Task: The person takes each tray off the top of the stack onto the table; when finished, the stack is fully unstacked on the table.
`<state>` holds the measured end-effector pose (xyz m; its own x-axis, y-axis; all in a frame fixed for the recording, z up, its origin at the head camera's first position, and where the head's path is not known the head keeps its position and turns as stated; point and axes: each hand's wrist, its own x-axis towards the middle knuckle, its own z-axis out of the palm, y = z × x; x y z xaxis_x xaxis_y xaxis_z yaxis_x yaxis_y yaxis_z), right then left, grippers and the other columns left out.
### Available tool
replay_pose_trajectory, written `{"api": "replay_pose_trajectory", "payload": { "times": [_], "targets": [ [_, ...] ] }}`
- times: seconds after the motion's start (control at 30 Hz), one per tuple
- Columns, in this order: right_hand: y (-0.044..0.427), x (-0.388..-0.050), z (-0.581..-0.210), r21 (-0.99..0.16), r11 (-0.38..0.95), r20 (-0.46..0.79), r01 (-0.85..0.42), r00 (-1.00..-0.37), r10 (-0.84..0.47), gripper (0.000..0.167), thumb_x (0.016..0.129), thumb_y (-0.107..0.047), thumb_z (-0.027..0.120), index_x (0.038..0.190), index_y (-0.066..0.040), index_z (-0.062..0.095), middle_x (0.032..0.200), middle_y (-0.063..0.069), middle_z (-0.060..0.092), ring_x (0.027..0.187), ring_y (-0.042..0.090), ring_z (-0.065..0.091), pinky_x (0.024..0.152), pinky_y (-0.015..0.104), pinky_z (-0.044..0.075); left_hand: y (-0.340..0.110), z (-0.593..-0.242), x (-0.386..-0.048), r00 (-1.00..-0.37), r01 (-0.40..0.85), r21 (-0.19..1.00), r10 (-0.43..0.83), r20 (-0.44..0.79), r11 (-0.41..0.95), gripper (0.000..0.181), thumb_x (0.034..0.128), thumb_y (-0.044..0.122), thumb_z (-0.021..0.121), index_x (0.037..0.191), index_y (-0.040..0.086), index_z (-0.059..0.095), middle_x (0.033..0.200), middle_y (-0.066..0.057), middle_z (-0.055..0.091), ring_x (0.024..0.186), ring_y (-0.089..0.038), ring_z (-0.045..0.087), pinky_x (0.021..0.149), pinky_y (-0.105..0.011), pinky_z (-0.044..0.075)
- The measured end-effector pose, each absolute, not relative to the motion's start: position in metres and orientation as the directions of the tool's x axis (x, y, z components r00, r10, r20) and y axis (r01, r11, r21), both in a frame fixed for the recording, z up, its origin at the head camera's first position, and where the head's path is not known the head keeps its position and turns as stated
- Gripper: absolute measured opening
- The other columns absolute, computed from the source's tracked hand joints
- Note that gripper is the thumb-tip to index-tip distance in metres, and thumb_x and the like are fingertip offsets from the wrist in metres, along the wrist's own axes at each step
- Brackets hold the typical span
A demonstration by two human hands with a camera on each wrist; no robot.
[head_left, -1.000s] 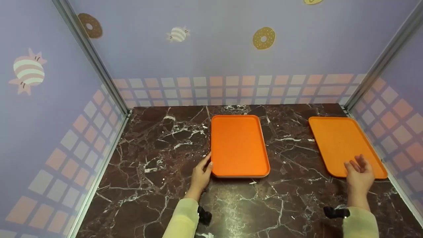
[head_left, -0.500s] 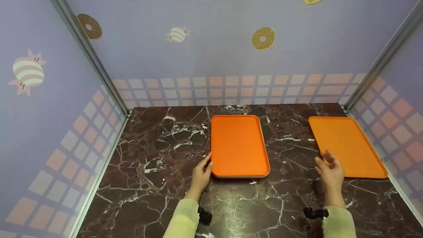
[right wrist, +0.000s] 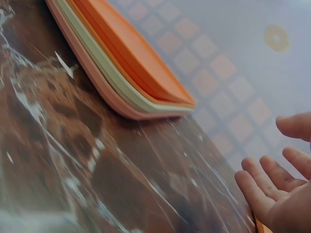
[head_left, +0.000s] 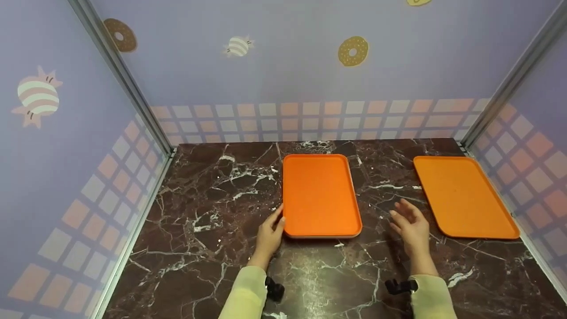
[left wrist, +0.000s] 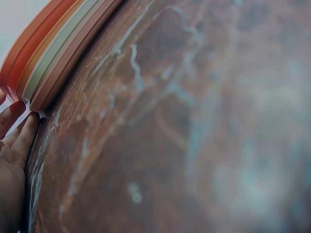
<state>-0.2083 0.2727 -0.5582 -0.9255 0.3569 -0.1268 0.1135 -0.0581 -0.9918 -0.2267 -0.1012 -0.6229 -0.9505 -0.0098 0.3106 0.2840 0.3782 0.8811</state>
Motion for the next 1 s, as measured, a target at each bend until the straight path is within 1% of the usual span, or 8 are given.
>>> {"api": "replay_pose_trajectory", "payload": {
  "times": [0.13,0.23,0.37,0.5,0.7,0.83,0.9,1.0],
  "targets": [
    [0.261,-0.210,-0.559,-0.990,-0.023,-0.136,0.136,-0.936,0.325,0.062,0.099,-0.009,0.068,0.155,-0.003,0.042,0.151,0.016,0.052,0.101,-0.009,0.061,0.089,0.026,0.059,-0.101,-0.623,-0.227,-0.950,0.287,0.882,-0.008,0.312,0.374,0.044,0.1052,0.016,0.059,0.147,0.003,0.057,0.147,-0.018,0.060,0.133,-0.036,0.060,0.107,-0.049,0.052],
    [0.254,-0.212,-0.560,-0.988,-0.005,-0.147,0.152,-0.944,0.295,0.061,0.100,-0.009,0.066,0.155,-0.003,0.041,0.155,0.023,0.047,0.099,-0.010,0.061,0.090,0.027,0.059,-0.102,-0.623,-0.227,-0.949,0.289,0.879,-0.009,0.316,0.380,0.043,0.1050,0.016,0.059,0.147,0.003,0.057,0.147,-0.017,0.060,0.133,-0.036,0.060,0.107,-0.049,0.052],
    [0.245,-0.213,-0.562,-0.983,0.004,-0.176,0.183,-0.953,0.248,0.061,0.101,-0.009,0.066,0.155,-0.002,0.041,0.156,0.026,0.045,0.095,-0.010,0.063,0.091,0.030,0.060,-0.102,-0.623,-0.227,-0.949,0.289,0.879,-0.010,0.316,0.380,0.043,0.1050,0.015,0.059,0.147,0.003,0.057,0.147,-0.018,0.060,0.132,-0.036,0.061,0.105,-0.049,0.053],
    [0.237,-0.215,-0.565,-0.978,0.007,-0.203,0.210,-0.956,0.213,0.059,0.101,-0.007,0.064,0.155,0.000,0.040,0.155,0.028,0.045,0.093,-0.009,0.063,0.097,0.038,0.060,-0.102,-0.623,-0.227,-0.949,0.291,0.883,-0.002,0.314,0.368,0.044,0.1054,0.015,0.058,0.148,0.003,0.056,0.148,-0.018,0.059,0.130,-0.036,0.062,0.102,-0.047,0.056],
    [0.227,-0.217,-0.569,-0.968,0.047,-0.232,0.245,-0.955,0.186,0.057,0.100,-0.005,0.065,0.152,0.004,0.043,0.152,0.031,0.048,0.106,0.007,0.064,0.102,0.045,0.058,-0.102,-0.623,-0.227,-0.950,0.292,0.884,0.001,0.313,0.366,0.044,0.1057,0.016,0.058,0.148,0.004,0.055,0.148,-0.018,0.059,0.130,-0.036,0.062,0.101,-0.045,0.057],
    [0.220,-0.219,-0.573,-0.963,0.082,-0.241,0.258,-0.954,0.177,0.056,0.098,-0.005,0.068,0.148,0.007,0.048,0.146,0.033,0.052,0.104,0.009,0.065,0.094,0.037,0.061,-0.102,-0.623,-0.227,-0.953,0.283,0.889,-0.002,0.304,0.360,0.044,0.1057,0.017,0.058,0.148,0.004,0.055,0.148,-0.018,0.058,0.131,-0.036,0.061,0.102,-0.045,0.056],
    [0.216,-0.220,-0.575,-0.960,0.105,-0.237,0.258,-0.954,0.183,0.054,0.096,-0.004,0.069,0.145,0.009,0.051,0.138,0.033,0.057,0.096,0.007,0.065,0.086,0.029,0.062,-0.102,-0.623,-0.227,-0.954,0.281,0.890,-0.002,0.301,0.359,0.044,0.1057,0.016,0.058,0.148,0.004,0.055,0.148,-0.018,0.059,0.132,-0.036,0.061,0.102,-0.045,0.056],
    [0.213,-0.221,-0.578,-0.956,0.140,-0.227,0.256,-0.954,0.196,0.051,0.094,-0.002,0.071,0.140,0.012,0.055,0.122,0.026,0.065,0.083,0.004,0.064,0.073,0.020,0.059,-0.101,-0.623,-0.226,-0.953,0.281,0.890,-0.001,0.302,0.360,0.044,0.1056,0.016,0.058,0.148,0.004,0.055,0.148,-0.018,0.059,0.131,-0.036,0.062,0.102,-0.045,0.056]
  ]
}}
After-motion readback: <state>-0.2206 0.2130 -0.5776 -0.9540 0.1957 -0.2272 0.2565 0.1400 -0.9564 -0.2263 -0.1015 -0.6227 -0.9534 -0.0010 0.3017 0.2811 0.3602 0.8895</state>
